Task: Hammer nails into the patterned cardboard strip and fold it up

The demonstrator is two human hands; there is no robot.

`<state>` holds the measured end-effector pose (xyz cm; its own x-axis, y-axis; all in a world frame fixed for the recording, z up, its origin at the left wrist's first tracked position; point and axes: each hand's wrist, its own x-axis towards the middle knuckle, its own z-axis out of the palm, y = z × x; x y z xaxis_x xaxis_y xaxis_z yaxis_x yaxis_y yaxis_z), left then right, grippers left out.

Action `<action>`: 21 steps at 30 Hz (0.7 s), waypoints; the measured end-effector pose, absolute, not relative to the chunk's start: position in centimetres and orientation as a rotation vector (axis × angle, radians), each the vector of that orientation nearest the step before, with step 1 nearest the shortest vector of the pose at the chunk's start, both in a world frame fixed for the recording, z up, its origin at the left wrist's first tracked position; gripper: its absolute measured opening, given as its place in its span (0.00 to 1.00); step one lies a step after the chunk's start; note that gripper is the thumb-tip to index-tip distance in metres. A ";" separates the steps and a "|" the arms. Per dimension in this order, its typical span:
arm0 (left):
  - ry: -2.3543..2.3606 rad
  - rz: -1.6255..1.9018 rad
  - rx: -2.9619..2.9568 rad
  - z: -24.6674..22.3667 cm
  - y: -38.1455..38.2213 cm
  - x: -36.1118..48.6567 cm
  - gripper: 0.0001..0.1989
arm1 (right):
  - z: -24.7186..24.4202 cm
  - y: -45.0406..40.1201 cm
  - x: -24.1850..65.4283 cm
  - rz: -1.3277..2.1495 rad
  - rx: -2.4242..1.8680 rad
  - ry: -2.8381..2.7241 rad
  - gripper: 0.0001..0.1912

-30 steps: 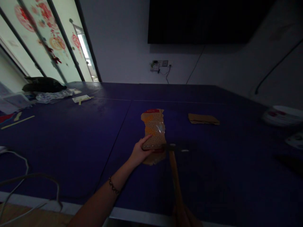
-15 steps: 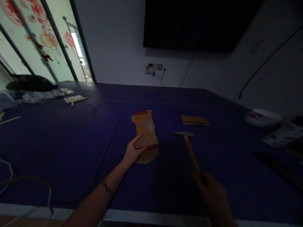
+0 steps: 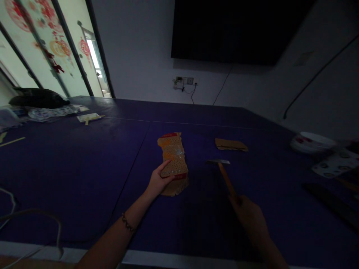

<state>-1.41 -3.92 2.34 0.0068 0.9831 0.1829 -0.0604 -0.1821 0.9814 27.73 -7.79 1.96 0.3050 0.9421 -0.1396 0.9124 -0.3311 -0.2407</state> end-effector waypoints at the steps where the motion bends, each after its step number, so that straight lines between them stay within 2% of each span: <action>1: 1.060 1.358 1.307 2.4 -3.9 -1.4 0.31 | 2.0 -7.7 27.9 0.382 -2.449 -1.750 0.20; 21: 1.059 1.348 1.398 2.0 -3.9 -1.4 0.31 | 2.3 -4.4 30.6 0.245 -2.535 -1.798 0.22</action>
